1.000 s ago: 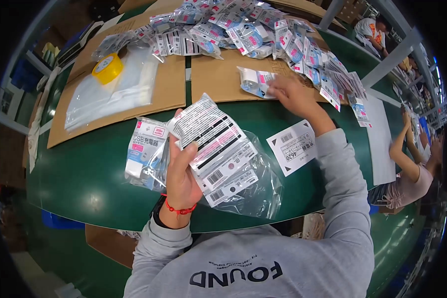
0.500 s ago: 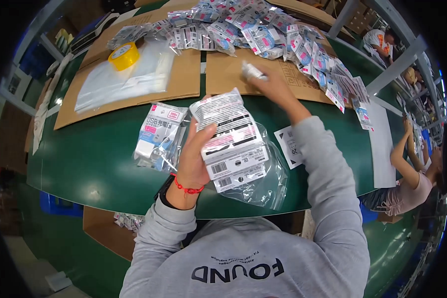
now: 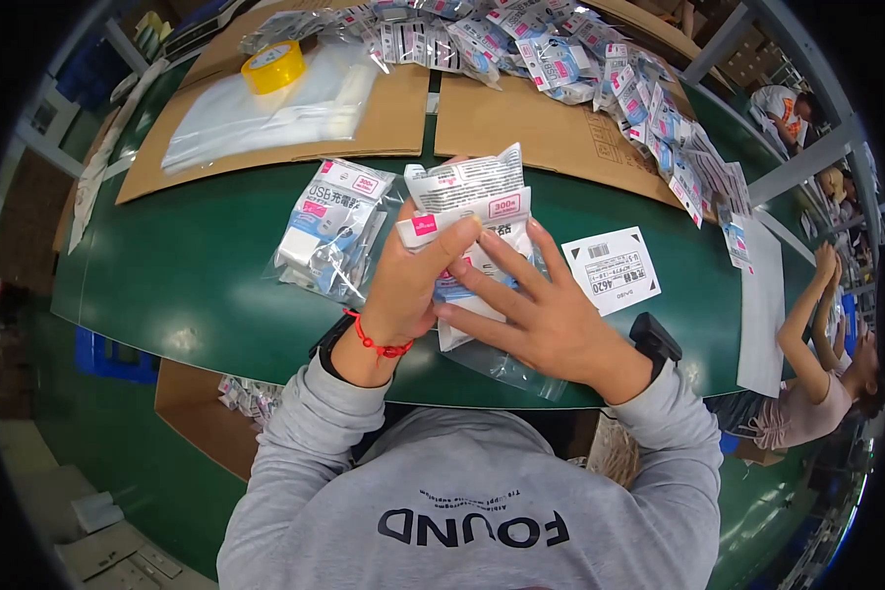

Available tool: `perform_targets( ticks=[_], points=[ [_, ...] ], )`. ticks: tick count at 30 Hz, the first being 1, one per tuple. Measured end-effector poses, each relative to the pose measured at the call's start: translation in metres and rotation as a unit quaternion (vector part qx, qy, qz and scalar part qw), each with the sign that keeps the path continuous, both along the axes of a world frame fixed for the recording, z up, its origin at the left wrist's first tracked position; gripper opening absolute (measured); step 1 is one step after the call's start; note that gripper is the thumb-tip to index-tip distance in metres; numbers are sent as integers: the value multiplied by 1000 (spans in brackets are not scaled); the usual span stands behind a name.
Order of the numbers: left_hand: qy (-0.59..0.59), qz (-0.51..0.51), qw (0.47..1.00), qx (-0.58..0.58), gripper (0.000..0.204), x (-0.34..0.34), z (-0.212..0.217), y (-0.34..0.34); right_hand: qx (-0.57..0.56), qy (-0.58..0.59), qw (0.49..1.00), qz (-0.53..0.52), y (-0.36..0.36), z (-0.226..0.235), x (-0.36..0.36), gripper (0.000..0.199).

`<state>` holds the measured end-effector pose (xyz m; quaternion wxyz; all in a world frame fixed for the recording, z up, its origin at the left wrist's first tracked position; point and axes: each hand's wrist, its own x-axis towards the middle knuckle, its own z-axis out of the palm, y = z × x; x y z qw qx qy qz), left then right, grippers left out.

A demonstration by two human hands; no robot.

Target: The person packs small chargers into a plastic bag, inserts a paper label, and then folds the bag closed before placing it into a cardboard box.

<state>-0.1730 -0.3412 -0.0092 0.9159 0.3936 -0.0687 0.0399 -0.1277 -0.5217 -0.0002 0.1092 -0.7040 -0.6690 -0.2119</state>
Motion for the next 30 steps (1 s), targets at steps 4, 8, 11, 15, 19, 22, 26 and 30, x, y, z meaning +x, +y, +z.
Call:
perform_targets(
  ticks=[4,8,11,15,19,22,26,30],
  points=[
    [19,30,999,22,64,-8,10,-3,66,173,983,13,-4,18,-9,58],
    [-20,35,999,36,64,-18,18,-15,325,517,790,-52,-6,25,-15,52],
    [-35,23,996,74,67,-18,22,-30,258,649,715,-34,-14,21,-15,47],
    [-128,164,974,87,53,-12,19,-42,326,745,577,-78,-38,22,-5,41],
    [-91,194,857,469,31,-26,0,-22,465,660,576,-127,-91,33,19,34],
    [-76,102,765,631,23,-36,-11,-47,419,661,597,-177,-118,32,21,36],
    [-121,140,685,704,20,-35,-44,-68,243,687,655,-200,-139,20,19,41],
    [-82,105,695,706,14,-34,-45,-68,-3,702,702,-118,-141,18,9,51]
  ],
)
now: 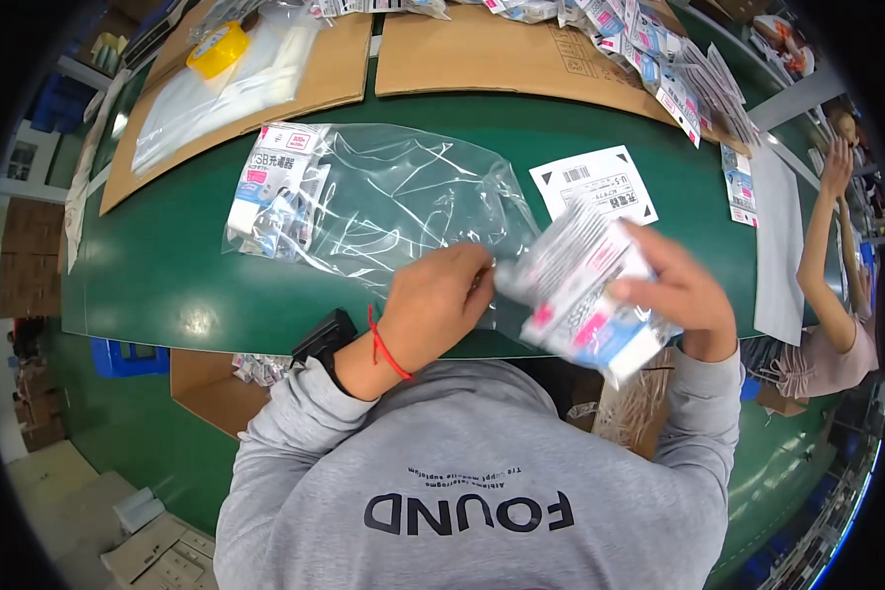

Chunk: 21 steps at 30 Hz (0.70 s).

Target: The person packs small chargers into a plastic bag, inserts a paper label, and then folds the bag closed before placing it into a cardboard box.

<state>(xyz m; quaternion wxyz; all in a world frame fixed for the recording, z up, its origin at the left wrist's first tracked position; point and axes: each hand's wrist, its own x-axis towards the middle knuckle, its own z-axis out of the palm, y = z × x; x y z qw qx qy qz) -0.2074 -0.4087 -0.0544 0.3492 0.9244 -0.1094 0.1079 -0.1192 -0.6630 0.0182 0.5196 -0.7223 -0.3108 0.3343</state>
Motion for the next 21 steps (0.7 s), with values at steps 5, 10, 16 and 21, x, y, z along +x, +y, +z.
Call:
perform_targets(
  ticks=[5,10,16,21],
  points=[
    [-46,31,991,-121,9,-17,11,7,-35,-14,986,165,22,-9,19,62],
    [-158,1,986,-56,9,-15,16,12,-87,91,992,7,18,-15,26,60],
    [-167,-28,986,-5,11,-12,16,8,-148,-3,979,140,48,-14,15,53],
    [-185,-35,982,-7,12,-16,19,10,-91,152,984,-14,51,-21,31,52]
  ],
)
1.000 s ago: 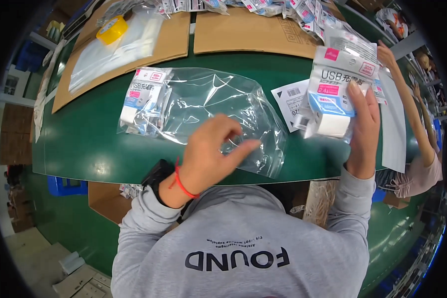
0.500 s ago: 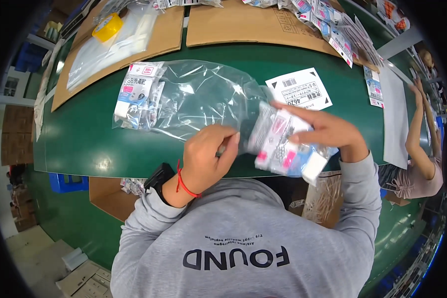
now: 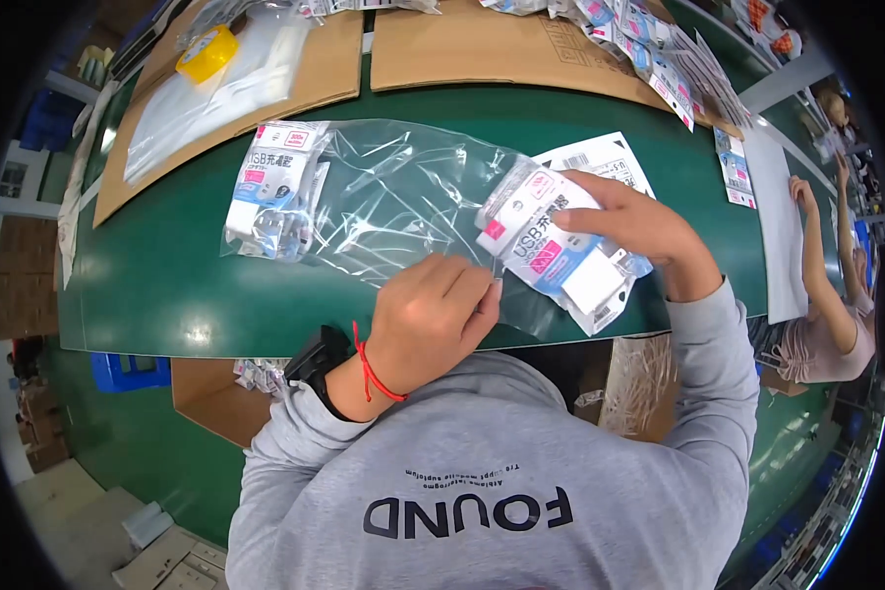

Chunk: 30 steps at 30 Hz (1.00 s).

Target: The person packs small chargers into a plastic bag, inserts a paper label, and then folds the bag closed before placing it into a cardboard box.

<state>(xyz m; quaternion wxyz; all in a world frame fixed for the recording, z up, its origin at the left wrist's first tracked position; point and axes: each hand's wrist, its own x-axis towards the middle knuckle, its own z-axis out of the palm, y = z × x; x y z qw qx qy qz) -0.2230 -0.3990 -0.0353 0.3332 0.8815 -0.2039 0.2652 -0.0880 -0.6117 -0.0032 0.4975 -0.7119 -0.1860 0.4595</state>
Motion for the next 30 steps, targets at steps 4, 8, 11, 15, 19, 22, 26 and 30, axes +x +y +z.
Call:
perform_targets(
  ticks=[4,8,11,15,19,22,26,30],
  points=[
    [25,-6,1000,3,12,-1,4,0,12,-62,996,56,11,-1,-9,51],
    [10,-22,1000,-12,12,-2,5,-2,-54,-189,969,152,37,-7,-13,50],
    [-5,-21,999,-30,10,-12,7,3,42,-99,994,-26,49,-13,-8,51],
    [333,-183,900,-215,14,-36,8,17,45,-66,997,-7,50,-20,-10,52],
    [697,-221,576,-366,32,-44,-8,9,77,-21,997,-14,64,-20,-11,53],
    [693,-221,488,-481,46,-38,-14,-3,66,4,998,9,72,-17,-12,51],
    [659,-212,414,-591,43,-35,-23,-17,64,45,997,-19,83,-19,-12,49],
    [654,-219,479,-543,42,-31,-20,-30,99,-53,979,-169,110,-48,-35,49]
  ],
)
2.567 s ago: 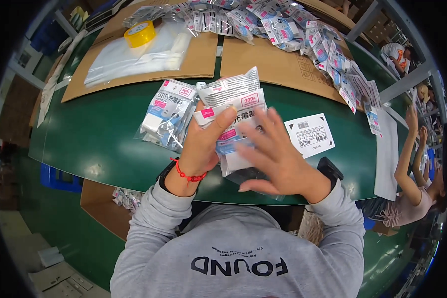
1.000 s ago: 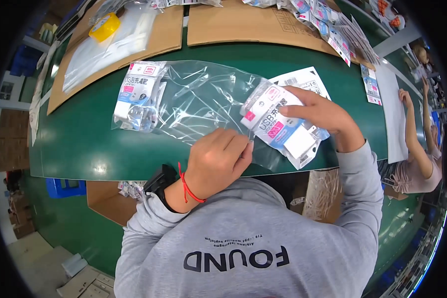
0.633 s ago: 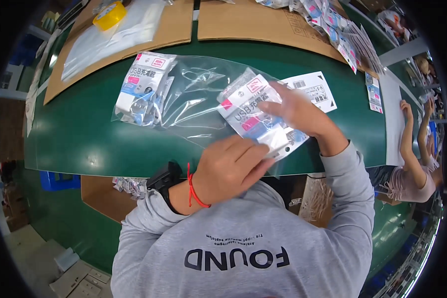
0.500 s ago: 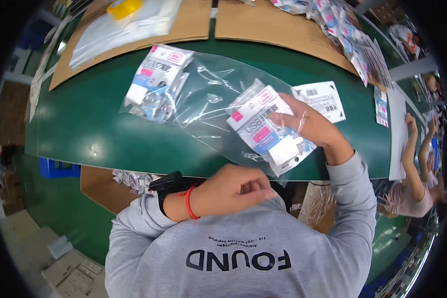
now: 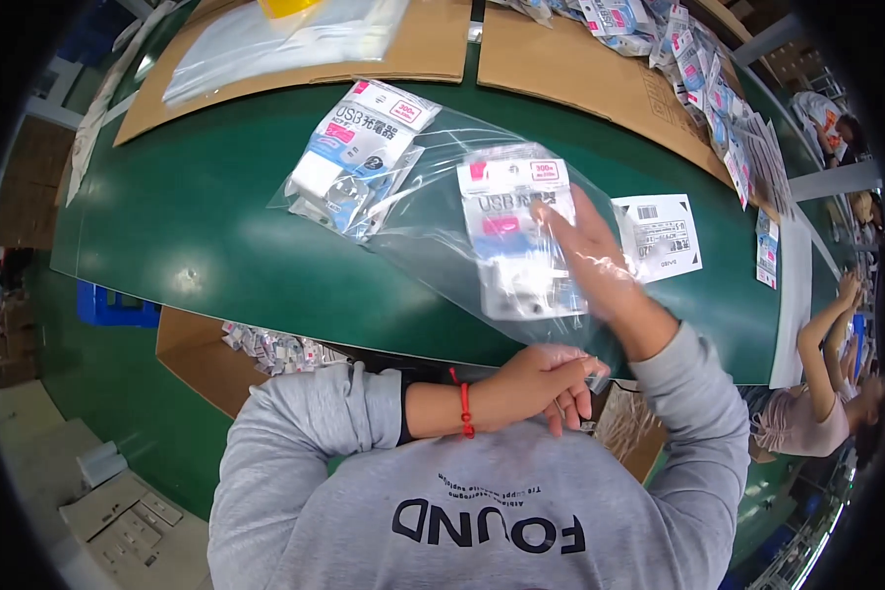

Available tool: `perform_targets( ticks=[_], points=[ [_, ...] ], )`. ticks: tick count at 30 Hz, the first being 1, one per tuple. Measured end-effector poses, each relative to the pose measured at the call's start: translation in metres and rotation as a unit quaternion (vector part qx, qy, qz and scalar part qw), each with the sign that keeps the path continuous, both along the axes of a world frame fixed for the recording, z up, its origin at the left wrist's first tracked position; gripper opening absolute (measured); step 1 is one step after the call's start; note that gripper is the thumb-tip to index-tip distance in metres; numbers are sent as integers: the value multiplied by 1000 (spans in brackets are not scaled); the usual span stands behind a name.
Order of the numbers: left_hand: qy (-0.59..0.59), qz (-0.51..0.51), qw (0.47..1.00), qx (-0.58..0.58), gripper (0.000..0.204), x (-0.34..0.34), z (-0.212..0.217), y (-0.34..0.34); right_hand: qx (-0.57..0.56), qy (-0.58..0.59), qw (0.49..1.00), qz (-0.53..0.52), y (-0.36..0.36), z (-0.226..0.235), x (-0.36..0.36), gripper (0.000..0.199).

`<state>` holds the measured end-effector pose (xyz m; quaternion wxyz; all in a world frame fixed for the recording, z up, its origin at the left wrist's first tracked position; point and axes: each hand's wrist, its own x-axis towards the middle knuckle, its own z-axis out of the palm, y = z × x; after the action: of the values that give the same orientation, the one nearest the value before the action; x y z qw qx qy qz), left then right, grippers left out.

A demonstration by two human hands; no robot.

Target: The person packs small chargers into a plastic bag, inserts a paper label, and then folds the bag closed before placing it into a cardboard box.

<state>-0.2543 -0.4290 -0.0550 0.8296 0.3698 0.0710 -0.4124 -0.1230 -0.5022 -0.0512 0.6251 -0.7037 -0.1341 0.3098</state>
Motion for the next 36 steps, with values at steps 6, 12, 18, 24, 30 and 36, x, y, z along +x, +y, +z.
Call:
perform_targets(
  ticks=[6,12,18,24,30,36],
  points=[
    [-67,-4,997,31,39,-1,-4,4,96,5,993,-71,21,-8,-13,51],
    [-61,-38,997,39,36,-4,-2,12,-69,17,996,54,-6,15,-14,57],
    [-75,-68,994,45,36,-3,-14,6,137,116,984,-2,29,6,-23,64],
    [-58,-121,989,69,38,-1,-8,24,85,-94,989,80,31,-28,-13,50],
    [-205,-157,961,98,37,-9,29,57,-110,-81,954,267,-78,59,34,22],
    [-254,6,955,154,32,0,57,75,-360,-677,550,-332,-213,64,171,56]
  ],
)
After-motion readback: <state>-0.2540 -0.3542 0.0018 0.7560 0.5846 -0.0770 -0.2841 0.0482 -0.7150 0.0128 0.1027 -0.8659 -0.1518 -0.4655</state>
